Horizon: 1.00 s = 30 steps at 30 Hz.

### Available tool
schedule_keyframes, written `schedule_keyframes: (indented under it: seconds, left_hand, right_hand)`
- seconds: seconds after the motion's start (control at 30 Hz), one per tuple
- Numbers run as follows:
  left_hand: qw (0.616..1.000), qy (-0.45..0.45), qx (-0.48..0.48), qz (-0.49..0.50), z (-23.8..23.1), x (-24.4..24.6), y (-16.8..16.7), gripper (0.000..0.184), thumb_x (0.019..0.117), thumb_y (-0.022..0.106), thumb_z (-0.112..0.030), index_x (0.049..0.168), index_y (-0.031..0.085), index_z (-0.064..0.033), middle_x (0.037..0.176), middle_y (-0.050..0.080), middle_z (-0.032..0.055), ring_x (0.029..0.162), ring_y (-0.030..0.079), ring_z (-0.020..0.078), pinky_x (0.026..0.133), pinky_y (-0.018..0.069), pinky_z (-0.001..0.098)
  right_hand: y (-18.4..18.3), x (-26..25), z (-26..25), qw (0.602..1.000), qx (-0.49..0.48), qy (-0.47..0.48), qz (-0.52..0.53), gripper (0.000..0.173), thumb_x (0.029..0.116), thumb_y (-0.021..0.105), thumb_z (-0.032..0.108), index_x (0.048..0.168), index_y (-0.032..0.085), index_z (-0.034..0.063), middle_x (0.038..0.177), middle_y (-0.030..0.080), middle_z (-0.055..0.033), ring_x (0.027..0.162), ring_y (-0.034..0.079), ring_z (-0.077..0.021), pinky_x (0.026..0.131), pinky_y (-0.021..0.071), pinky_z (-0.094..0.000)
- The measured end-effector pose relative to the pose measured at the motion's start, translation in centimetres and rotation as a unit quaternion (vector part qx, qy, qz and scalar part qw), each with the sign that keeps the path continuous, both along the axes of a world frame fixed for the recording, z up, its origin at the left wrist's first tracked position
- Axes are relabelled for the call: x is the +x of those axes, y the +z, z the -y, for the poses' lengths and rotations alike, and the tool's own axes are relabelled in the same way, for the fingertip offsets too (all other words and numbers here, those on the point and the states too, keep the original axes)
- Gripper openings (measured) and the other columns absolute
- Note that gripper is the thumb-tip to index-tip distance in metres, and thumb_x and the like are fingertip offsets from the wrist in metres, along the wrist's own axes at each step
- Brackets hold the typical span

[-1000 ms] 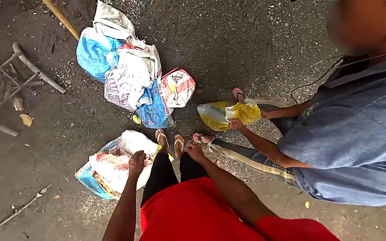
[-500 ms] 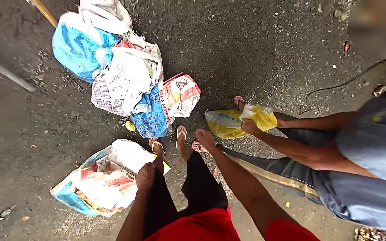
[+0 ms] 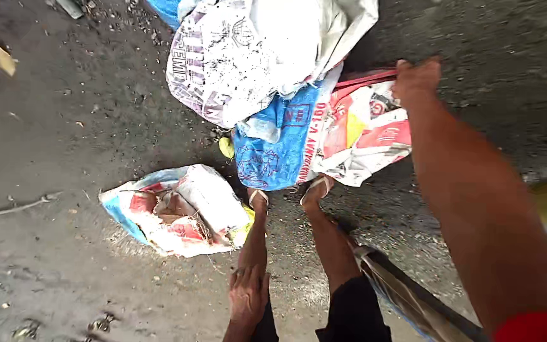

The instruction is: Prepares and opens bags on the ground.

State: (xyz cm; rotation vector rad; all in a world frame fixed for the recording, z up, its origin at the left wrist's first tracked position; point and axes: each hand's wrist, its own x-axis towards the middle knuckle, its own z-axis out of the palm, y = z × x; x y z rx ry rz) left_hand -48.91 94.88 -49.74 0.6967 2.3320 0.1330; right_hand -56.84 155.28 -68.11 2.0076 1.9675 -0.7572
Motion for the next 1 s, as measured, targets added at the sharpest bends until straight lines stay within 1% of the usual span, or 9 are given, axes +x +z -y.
schedule_keyframes:
  seconds: [0.17,0.3,0.37,0.47,0.53,0.63,0.77,0.87,1.0]
  left_hand:
    - [1.000,0.006,0.007,0.020,-1.2,0.4,-0.3,0.043,0.0964,0.053,-0.044,0.099,0.079,-0.0099,0.098,0.078,0.0093,0.092,0.075,0.0298,0.083,0.0590,0.0512]
    - [0.997,-0.011,-0.028,0.073,-2.3,-0.3,-0.3,0.041,0.0957,0.055,-0.040,0.099,0.078,-0.0052,0.095,0.077,0.0152,0.091,0.075,0.0362,0.082,0.0576,0.0570]
    - [0.984,-0.009,-0.102,0.148,-3.6,-1.8,-0.7,0.042,0.0990,0.056,-0.039,0.107,0.075,-0.0027,0.101,0.075,0.0197,0.096,0.072,0.0415,0.087,0.0544,0.0616]
    - [0.959,-0.010,-0.166,0.229,-7.7,-4.5,-4.1,0.045,0.1036,0.053,-0.038,0.130,0.068,-0.0040,0.114,0.072,0.0239,0.106,0.070,0.0447,0.090,0.0534,0.0654]
    - [0.958,0.016,-0.120,0.262,-12.4,-6.0,-7.8,0.048,0.1050,0.055,-0.035,0.138,0.059,-0.0015,0.126,0.067,0.0247,0.118,0.065,0.0420,0.102,0.0498,0.0617]
    - [0.977,0.043,0.020,0.209,-20.8,-7.0,-12.3,0.057,0.1001,0.063,-0.029,0.144,0.050,0.0057,0.137,0.058,0.0319,0.123,0.060,0.0472,0.103,0.0485,0.0632]
    - [0.984,-0.005,0.089,0.157,-31.0,-7.4,-15.3,0.074,0.0915,0.077,-0.031,0.152,0.045,-0.0039,0.154,0.044,0.0269,0.137,0.048,0.0474,0.108,0.0430,0.0638]
    - [0.987,-0.059,0.006,0.150,-34.2,-6.7,-16.6,0.061,0.0960,0.071,-0.032,0.149,0.050,-0.0096,0.144,0.053,0.0279,0.116,0.062,0.0506,0.090,0.0503,0.0685]
    - [0.989,-0.060,0.005,0.132,-34.2,-7.5,-15.1,0.041,0.1016,0.062,-0.028,0.134,0.060,-0.0021,0.123,0.066,0.0283,0.103,0.068,0.0503,0.081,0.0519,0.0716]
  right_hand:
    - [-2.1,-0.2,-0.3,0.981,-0.039,-0.170,-0.084,0.067,0.0957,0.066,0.025,0.152,0.038,0.0016,0.138,0.058,-0.0194,0.116,0.066,-0.0303,0.092,0.0579,-0.0466]
    - [3.3,1.5,0.0,0.866,0.004,-0.357,-0.349,0.036,0.1052,0.054,0.014,0.138,0.047,0.0009,0.122,0.058,-0.0159,0.099,0.068,-0.0240,0.077,0.0625,-0.0362]
    - [8.1,1.2,2.3,0.817,0.018,-0.334,-0.470,0.030,0.1042,0.049,0.006,0.134,0.047,-0.0011,0.109,0.059,-0.0136,0.088,0.066,-0.0205,0.073,0.0612,-0.0346]
    - [14.2,-2.6,12.0,0.808,-0.008,-0.145,-0.571,0.046,0.0994,0.054,-0.003,0.142,0.040,-0.0113,0.112,0.064,-0.0188,0.088,0.069,-0.0208,0.074,0.0623,-0.0382]
    - [16.9,-3.6,18.9,0.836,-0.080,0.091,-0.536,0.046,0.0936,0.067,0.001,0.133,0.053,-0.0177,0.119,0.068,-0.0214,0.100,0.071,-0.0213,0.085,0.0621,-0.0373]
    - [14.0,2.2,20.4,0.881,-0.038,0.304,-0.361,0.036,0.0942,0.074,0.019,0.127,0.072,0.0034,0.126,0.072,-0.0126,0.116,0.070,-0.0227,0.094,0.0600,-0.0414]
    - [4.9,16.4,17.4,0.978,-0.040,0.175,-0.109,0.074,0.0888,0.077,0.039,0.148,0.052,0.0012,0.152,0.051,-0.0206,0.140,0.050,-0.0371,0.114,0.0438,-0.0533]
    - [2.2,18.8,19.7,0.984,-0.129,0.120,-0.027,0.108,0.0792,0.082,0.057,0.158,0.034,0.0021,0.160,0.039,-0.0237,0.141,0.047,-0.0412,0.109,0.0460,-0.0595]
    - [2.0,16.3,19.8,0.991,-0.109,0.046,-0.065,0.056,0.0922,0.071,0.016,0.145,0.056,0.0035,0.140,0.057,-0.0237,0.120,0.063,-0.0415,0.094,0.0548,-0.0599]
